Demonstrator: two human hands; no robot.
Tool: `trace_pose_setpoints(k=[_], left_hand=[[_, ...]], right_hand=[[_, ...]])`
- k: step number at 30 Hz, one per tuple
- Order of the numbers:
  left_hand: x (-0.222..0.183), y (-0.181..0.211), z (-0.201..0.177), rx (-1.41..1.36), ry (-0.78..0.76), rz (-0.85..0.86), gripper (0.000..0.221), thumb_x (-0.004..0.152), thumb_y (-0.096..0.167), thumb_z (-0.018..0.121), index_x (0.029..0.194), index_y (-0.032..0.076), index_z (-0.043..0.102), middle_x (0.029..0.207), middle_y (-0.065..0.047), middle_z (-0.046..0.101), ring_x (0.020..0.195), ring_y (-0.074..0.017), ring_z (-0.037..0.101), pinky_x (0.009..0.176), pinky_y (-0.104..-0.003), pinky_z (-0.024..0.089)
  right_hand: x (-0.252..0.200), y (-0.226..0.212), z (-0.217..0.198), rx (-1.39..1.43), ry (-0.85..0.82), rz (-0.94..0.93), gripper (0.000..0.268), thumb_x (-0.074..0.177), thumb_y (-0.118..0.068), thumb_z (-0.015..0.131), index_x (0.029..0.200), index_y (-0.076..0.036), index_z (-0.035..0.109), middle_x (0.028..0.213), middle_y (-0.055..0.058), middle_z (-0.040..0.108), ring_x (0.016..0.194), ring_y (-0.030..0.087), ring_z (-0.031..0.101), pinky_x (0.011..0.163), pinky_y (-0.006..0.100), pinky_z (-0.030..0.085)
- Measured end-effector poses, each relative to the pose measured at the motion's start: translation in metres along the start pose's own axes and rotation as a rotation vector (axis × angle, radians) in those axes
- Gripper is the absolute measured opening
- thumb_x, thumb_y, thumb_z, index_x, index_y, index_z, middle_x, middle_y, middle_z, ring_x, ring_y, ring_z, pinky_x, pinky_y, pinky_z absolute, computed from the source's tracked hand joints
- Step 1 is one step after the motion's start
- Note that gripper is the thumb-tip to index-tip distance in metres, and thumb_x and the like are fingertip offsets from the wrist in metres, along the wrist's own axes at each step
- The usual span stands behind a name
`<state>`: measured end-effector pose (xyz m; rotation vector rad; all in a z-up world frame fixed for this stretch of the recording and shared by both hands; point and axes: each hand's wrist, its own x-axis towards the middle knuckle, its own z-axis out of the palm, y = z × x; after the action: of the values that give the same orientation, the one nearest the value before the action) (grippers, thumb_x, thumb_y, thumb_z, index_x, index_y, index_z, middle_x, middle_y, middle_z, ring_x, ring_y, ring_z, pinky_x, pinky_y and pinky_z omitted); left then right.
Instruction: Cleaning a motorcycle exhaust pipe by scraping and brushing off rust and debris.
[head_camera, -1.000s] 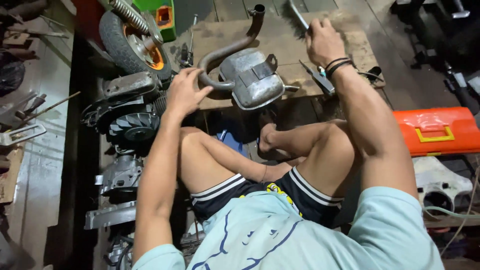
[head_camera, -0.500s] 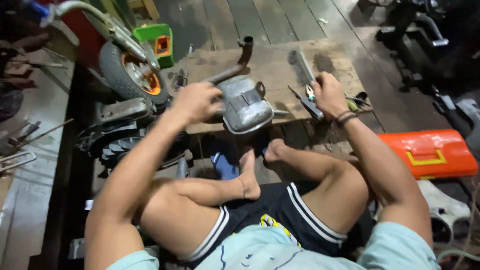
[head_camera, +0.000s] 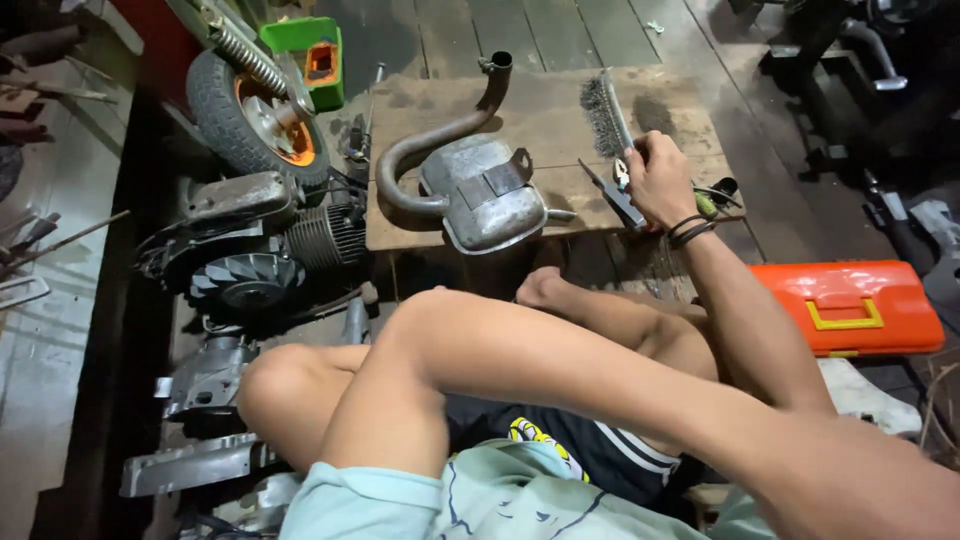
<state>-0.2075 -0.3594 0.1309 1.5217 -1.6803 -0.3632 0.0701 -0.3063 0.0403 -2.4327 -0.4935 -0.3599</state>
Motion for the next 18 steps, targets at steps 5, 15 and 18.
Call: trace_pose_setpoints(k=[5, 15, 18], left_hand=[[0.047, -0.031, 0.073, -0.064, 0.037, -0.067, 0.034, 0.073, 0.032, 0.067, 0.103, 0.017, 0.068, 0.110, -0.005, 0.081, 0.100, -0.0285, 0.084, 0.078, -0.038, 0.063], [-0.112, 0.056, -0.112, -0.073, 0.092, -0.021, 0.052, 0.099, 0.012, 0.062, 0.148, 0.020, 0.048, 0.155, -0.005, 0.063, 0.148, -0.0255, 0.066, 0.128, -0.037, 0.049], [-0.190, 0.070, -0.184, 0.104, 0.154, -0.223, 0.050, 0.095, 0.017, 0.058, 0.144, 0.023, 0.052, 0.145, -0.002, 0.067, 0.129, -0.0227, 0.068, 0.106, -0.036, 0.050]], right_hand=[[-0.011, 0.035, 0.006, -0.004, -0.030, 0.005, 0.018, 0.112, -0.017, 0.055, 0.102, -0.002, 0.057, 0.096, 0.014, 0.061, 0.084, 0.026, 0.055, 0.070, 0.041, 0.048], [-0.035, 0.047, 0.012, 0.041, -0.125, 0.070, 0.022, 0.109, -0.018, 0.055, 0.095, -0.002, 0.054, 0.091, 0.017, 0.061, 0.071, 0.031, 0.062, 0.063, 0.045, 0.047], [-0.034, 0.064, 0.028, 0.001, -0.130, 0.008, 0.021, 0.107, -0.016, 0.058, 0.092, -0.002, 0.055, 0.088, 0.017, 0.061, 0.081, 0.035, 0.057, 0.071, 0.048, 0.042]])
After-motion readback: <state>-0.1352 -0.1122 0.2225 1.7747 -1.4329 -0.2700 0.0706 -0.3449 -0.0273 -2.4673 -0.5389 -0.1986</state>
